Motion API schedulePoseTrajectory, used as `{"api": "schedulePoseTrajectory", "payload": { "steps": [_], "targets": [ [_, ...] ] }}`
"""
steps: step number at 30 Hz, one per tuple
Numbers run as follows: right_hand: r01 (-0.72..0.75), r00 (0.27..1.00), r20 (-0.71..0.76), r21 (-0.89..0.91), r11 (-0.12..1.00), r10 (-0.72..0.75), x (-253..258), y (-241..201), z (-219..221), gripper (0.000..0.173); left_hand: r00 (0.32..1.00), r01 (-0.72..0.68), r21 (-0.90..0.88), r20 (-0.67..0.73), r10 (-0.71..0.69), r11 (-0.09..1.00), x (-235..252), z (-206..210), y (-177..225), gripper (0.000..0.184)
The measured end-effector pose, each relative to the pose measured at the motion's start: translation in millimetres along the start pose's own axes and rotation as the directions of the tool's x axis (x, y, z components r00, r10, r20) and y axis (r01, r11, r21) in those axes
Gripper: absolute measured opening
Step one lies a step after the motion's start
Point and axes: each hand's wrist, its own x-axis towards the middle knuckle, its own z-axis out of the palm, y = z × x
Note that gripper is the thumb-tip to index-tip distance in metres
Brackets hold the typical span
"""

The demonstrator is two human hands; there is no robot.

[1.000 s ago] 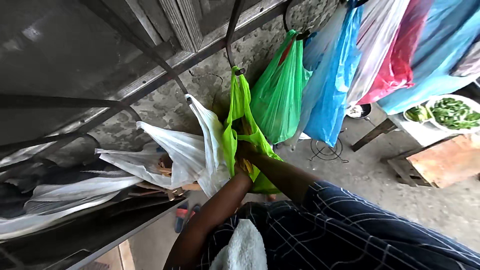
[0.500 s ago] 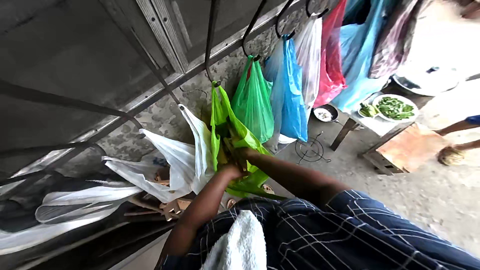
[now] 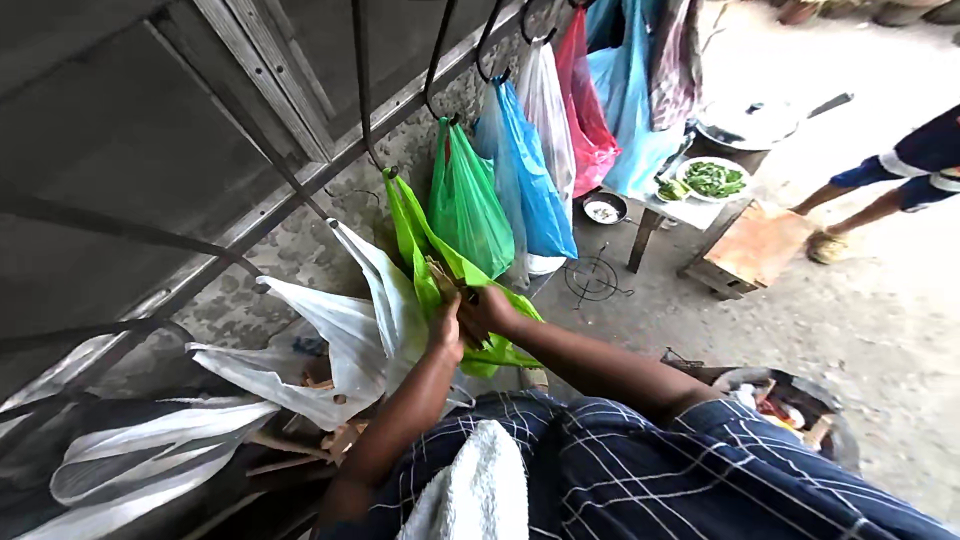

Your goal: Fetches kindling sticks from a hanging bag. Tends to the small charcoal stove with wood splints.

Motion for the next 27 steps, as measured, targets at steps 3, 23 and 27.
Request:
{"api": "schedulePoseTrajectory", "payload": {
  "steps": [3,23,27],
  "targets": [
    [0.022,0.994,-0.102,-0.010,1.000,-0.022,-17,-1,4,0.043,1.000,0.008,-0.030,-0.002,-0.009,1.000,-7,11,3,0.033],
    [-0.093,0.972,-0.082,0.725,0.683,0.220,-66,11,-11,0.019,0.965,-0.197,-0.157,0.141,0.220,0.968,-22,20,-15,0.027],
    [-0.013,0.971,-0.169,0.673,0.740,0.170,-92,23,-27,0.025,0.954,-0.246,-0.071,0.160,0.254,0.967,-39,44,-24,0.031]
  ]
}}
